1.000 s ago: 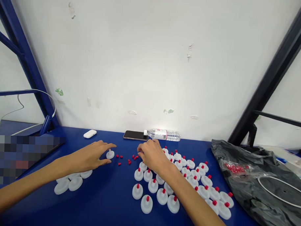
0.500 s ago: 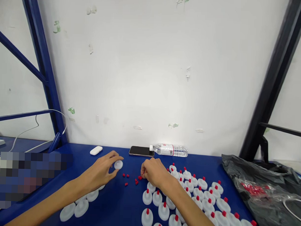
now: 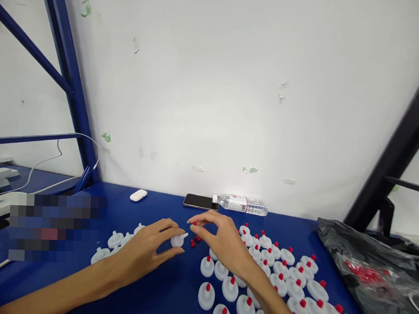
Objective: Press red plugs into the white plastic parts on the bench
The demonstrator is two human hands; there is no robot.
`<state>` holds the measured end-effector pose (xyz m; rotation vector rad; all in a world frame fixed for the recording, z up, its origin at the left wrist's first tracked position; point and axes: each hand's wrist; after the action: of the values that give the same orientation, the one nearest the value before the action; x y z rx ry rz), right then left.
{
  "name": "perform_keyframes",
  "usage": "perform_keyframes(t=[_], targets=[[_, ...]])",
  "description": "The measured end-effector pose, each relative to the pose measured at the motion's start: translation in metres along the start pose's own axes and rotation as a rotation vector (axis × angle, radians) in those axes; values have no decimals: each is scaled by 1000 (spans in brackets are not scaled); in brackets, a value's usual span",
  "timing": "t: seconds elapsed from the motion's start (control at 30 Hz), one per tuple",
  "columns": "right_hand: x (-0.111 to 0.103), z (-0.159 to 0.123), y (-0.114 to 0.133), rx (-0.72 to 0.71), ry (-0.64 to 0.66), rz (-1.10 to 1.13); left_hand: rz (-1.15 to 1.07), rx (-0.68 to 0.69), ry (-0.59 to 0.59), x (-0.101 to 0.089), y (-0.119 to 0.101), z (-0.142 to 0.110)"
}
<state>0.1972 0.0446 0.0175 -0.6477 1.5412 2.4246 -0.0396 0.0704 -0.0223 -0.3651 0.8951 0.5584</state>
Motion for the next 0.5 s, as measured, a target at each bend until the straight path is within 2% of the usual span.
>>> perform_keyframes(t=[0.2,0.37,0.5], targets=[[19,-3,6,36,32,103,58,-11,-80,-4,3,-5],[19,-6,13,80,44,142,53,43,-153,-8,-6,-9],[13,-7,14,104,145,294,49,92,-239,-13,-6,-6]])
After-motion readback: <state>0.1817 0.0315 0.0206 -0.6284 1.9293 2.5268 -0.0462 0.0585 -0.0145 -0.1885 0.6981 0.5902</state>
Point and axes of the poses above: each hand's wrist, its own z-axis towards the middle knuckle, its own x-axis out of the palm, y = z × x, and after that the axes turned 5 degrees about z, right-handed
